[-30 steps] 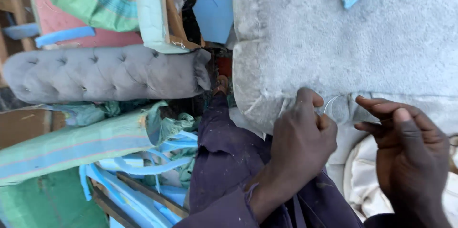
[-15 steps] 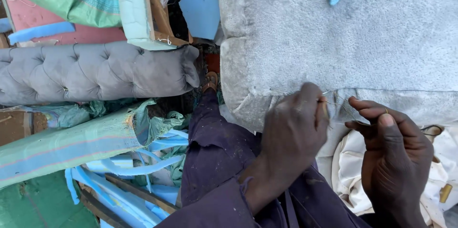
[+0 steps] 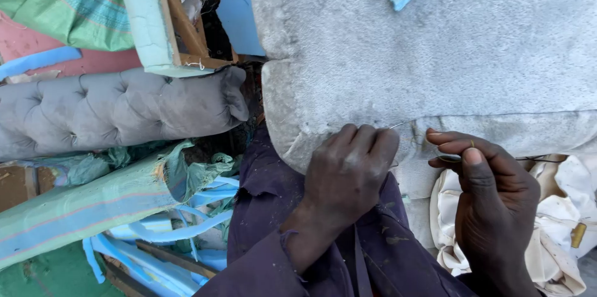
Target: Hand-sewing a seam on an upholstered cushion using a curved needle and thread
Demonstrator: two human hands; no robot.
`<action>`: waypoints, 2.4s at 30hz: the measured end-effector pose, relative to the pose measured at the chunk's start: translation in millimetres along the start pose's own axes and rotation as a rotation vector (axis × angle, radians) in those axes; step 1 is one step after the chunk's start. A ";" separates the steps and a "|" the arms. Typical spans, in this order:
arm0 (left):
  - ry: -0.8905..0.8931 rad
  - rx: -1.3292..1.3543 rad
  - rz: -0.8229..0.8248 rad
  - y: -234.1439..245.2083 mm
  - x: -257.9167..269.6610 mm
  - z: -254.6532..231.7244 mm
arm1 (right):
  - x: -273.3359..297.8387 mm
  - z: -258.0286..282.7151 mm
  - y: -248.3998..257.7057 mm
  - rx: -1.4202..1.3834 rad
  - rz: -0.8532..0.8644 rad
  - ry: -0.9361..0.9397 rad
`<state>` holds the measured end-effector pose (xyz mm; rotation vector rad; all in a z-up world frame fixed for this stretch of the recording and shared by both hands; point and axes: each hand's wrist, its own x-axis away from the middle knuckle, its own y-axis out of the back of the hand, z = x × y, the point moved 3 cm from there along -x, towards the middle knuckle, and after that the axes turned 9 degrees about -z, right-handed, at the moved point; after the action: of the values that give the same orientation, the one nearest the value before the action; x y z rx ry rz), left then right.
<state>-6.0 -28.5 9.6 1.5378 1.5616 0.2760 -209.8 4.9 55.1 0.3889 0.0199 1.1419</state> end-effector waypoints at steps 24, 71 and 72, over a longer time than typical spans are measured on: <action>-0.143 0.160 -0.093 42.1 -17.6 0.9 | -25.4 1.7 -14.1 0.416 0.287 0.236; 0.928 0.424 0.112 0.5 -8.9 -9.0 | 3.2 -31.8 6.2 0.234 0.057 0.022; 0.930 0.424 0.112 -3.6 -7.2 -5.5 | 3.9 -32.7 6.4 0.235 0.058 0.021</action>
<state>-13.6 -33.3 13.3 1.9648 2.3534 0.8597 -220.8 20.2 27.3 0.5892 0.1635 1.2051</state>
